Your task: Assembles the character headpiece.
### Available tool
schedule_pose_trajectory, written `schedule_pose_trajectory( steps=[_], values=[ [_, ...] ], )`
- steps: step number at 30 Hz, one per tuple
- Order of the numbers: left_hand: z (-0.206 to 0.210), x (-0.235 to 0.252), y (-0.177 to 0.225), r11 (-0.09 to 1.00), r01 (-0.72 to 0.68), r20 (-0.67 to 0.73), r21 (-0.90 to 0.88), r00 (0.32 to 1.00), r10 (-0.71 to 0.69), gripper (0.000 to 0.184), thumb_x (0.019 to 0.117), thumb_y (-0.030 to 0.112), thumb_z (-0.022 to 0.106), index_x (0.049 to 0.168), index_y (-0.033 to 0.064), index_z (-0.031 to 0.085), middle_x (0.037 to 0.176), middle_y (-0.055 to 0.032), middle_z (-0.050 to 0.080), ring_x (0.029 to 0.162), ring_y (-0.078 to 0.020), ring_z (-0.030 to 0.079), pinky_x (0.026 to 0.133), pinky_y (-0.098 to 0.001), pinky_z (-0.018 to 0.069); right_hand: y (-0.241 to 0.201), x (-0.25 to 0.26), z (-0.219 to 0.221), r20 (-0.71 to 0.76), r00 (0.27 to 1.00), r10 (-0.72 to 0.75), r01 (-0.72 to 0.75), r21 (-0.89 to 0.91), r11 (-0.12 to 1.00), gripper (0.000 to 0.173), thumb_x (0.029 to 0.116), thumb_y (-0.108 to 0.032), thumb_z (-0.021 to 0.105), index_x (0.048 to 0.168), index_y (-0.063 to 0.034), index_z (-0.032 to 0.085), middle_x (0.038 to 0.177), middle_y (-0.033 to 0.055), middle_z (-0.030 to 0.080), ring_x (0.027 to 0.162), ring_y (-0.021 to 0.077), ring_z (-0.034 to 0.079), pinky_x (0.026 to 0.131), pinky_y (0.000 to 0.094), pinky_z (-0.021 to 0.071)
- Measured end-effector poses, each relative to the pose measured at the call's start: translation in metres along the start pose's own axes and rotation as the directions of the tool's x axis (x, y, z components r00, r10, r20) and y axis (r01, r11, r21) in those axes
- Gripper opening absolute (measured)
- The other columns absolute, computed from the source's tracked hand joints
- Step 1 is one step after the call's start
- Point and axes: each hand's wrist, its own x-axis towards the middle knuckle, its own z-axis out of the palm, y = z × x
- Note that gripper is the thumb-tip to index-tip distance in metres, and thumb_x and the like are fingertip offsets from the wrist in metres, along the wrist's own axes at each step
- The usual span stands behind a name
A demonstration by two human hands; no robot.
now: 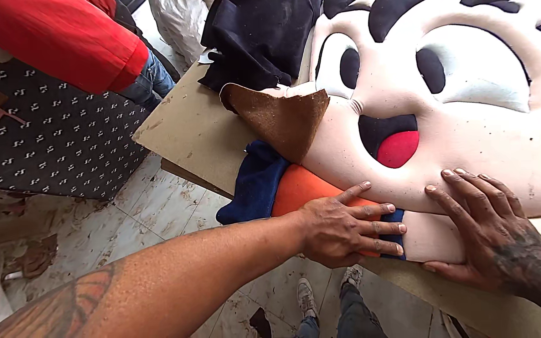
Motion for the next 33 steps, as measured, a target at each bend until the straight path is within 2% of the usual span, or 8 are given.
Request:
schedule_pose_trajectory(
  steps=[33],
  values=[
    [-0.0013, 0.0003, 0.0002, 1.000, -0.001, -0.004, 0.018, 1.000, 0.001, 0.055, 0.1027, 0.040, 0.048, 0.157, 0.0386, 0.041, 0.168, 0.0070, 0.032, 0.160, -0.0205, 0.013, 0.126, -0.0635, -0.0041, 0.0001, 0.0003, -0.0002, -0.002, 1.000, 0.001, -0.001, -0.011, 1.000, 0.128, 0.0557, -0.094, 0.054, 0.148, -0.0052, 0.052, 0.154, 0.0295, 0.043, 0.143, 0.0500, 0.040, 0.117, 0.0664, 0.0273]
  ],
)
